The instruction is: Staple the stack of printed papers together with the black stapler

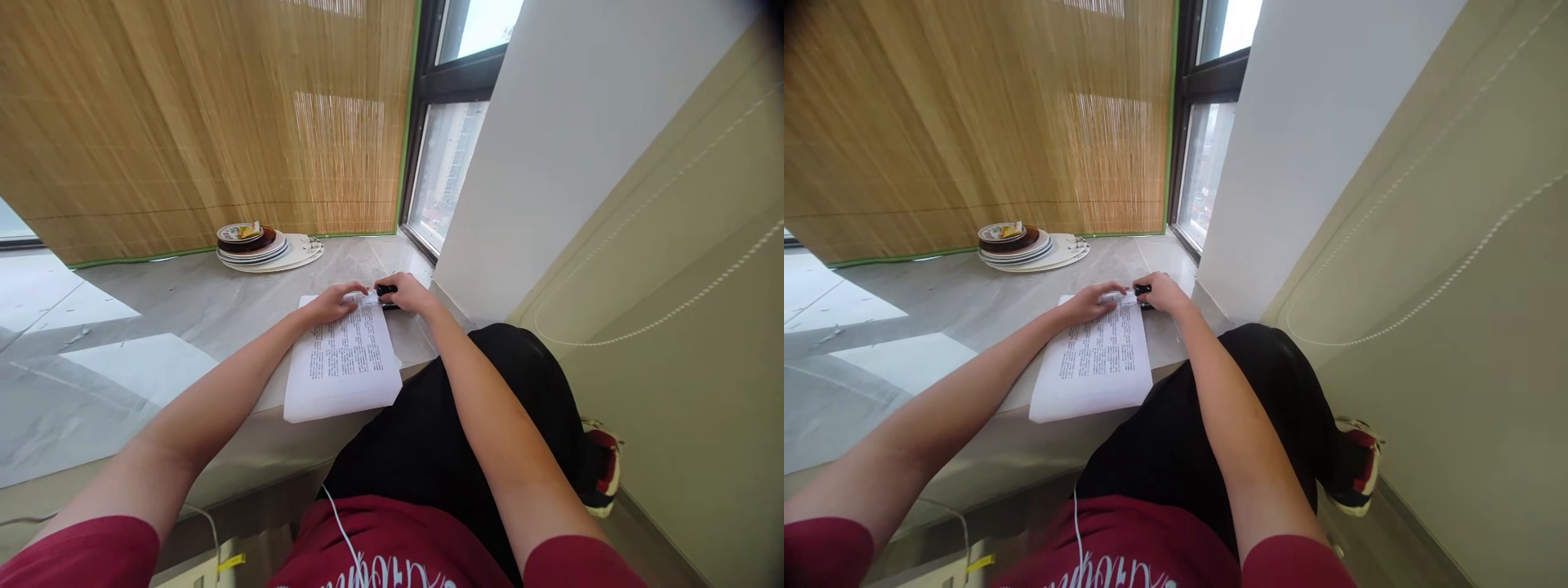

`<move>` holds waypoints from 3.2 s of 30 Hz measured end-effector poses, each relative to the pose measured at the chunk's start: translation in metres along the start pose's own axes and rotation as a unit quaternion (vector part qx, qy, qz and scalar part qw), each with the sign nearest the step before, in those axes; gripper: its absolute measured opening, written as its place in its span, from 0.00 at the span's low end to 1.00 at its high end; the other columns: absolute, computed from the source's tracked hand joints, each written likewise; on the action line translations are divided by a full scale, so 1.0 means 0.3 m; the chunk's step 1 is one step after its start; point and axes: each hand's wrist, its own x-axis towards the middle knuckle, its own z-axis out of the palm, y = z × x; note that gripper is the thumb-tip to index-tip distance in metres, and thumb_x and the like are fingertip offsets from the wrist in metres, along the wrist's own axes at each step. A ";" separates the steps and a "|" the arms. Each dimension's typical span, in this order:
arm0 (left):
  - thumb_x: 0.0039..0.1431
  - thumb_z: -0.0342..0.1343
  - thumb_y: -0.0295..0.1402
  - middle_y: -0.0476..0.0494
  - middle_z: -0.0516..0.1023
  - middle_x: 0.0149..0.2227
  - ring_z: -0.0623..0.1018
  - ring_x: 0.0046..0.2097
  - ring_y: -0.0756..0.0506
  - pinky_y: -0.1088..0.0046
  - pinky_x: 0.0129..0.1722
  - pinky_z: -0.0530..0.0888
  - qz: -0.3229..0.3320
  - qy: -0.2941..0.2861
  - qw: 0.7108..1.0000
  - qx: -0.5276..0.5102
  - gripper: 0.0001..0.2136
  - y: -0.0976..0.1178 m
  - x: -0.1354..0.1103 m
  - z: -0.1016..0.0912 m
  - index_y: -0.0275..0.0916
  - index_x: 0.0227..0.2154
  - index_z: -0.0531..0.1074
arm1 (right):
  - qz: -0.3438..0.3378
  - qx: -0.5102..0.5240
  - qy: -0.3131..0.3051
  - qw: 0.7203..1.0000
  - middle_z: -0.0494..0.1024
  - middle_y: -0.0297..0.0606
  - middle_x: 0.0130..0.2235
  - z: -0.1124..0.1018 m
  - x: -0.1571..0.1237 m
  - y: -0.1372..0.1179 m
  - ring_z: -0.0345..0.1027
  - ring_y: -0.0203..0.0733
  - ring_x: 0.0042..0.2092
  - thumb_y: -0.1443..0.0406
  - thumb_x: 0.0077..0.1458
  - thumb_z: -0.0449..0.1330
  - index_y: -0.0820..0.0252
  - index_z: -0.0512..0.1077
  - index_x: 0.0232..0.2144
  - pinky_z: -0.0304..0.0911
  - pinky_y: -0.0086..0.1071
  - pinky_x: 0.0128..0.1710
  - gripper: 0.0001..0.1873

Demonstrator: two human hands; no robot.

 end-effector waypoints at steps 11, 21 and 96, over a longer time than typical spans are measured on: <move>0.69 0.55 0.44 0.38 0.82 0.56 0.80 0.58 0.38 0.57 0.63 0.73 0.008 0.017 0.999 0.037 0.16 0.010 0.003 -0.001 0.42 0.48 0.80 | 0.020 0.010 -0.005 1.000 0.84 0.34 0.43 -0.005 -0.005 -0.010 0.74 0.42 0.46 0.69 0.56 0.65 0.54 0.84 0.45 0.64 0.28 0.46 0.15; 0.72 0.55 0.46 0.47 0.59 0.76 0.58 0.76 0.33 0.48 0.73 0.57 0.067 -0.143 0.981 0.115 0.24 0.047 -0.017 -0.012 0.60 0.69 0.67 | -0.037 -0.001 -0.022 0.999 0.83 0.32 0.38 0.000 0.003 0.017 0.73 0.40 0.42 0.69 0.55 0.64 0.54 0.83 0.39 0.63 0.28 0.44 0.11; 0.59 0.57 0.42 0.42 0.80 0.30 0.71 0.27 0.49 0.73 0.28 0.65 -0.165 0.403 0.874 -0.215 0.14 -0.088 0.011 -0.072 0.37 0.26 0.79 | 0.019 0.081 -0.053 0.995 0.86 0.40 0.47 -0.061 0.034 0.014 0.80 0.44 0.45 0.54 0.66 0.65 0.57 0.83 0.51 0.72 0.34 0.48 0.18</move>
